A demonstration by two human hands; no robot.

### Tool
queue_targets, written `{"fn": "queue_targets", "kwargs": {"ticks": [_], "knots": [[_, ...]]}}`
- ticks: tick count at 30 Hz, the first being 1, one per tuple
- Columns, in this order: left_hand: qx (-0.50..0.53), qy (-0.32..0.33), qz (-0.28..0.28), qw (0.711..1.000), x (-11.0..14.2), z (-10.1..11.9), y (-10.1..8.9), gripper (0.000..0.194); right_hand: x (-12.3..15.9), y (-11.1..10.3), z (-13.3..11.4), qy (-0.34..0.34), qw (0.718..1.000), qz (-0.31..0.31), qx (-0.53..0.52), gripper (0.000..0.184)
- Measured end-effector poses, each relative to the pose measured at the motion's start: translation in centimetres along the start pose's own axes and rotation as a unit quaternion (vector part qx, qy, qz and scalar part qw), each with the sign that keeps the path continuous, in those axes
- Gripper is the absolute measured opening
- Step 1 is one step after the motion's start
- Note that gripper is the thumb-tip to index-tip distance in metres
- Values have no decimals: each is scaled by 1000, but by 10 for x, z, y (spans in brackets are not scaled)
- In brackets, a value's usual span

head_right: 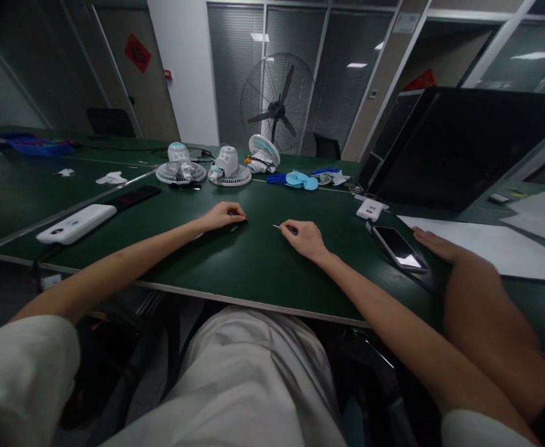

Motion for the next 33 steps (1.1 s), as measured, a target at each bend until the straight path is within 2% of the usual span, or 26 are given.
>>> {"fn": "queue_targets", "kwargs": {"ticks": [4, 8, 11, 15, 22, 29, 33], "knots": [[1, 86, -25, 996, 2, 33, 39, 24, 0, 3, 1, -11, 1000, -1, 17, 32], [-15, 168, -56, 984, 17, 60, 57, 21, -1, 3, 1, -23, 1000, -6, 15, 34], [-73, 213, -57, 973, 25, 70, 58, 20, -1, 4, -1, -46, 999, -16, -8, 32], [-162, 238, -58, 956, 29, 75, 57, 24, -1, 6, -1, -81, 996, -10, -41, 29], [-238, 290, -55, 925, 34, 81, 57, 29, 0, 5, -2, -86, 994, -5, -62, 28], [-249, 253, -24, 935, 28, 72, 45, 31, 1, 5, -4, -80, 995, -4, -53, 26], [-206, 259, -45, 942, 28, 70, 46, 30, 1, 5, -3, -81, 995, -7, -52, 27]]}}
Point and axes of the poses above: each hand's wrist, its own x-axis away from the middle knuckle, its own y-axis out of the palm, z = x × y, the point moved 3 cm from there along -x, towards the middle knuckle, and after that the axes turned 7 degrees about z, right-handed, at the moved point
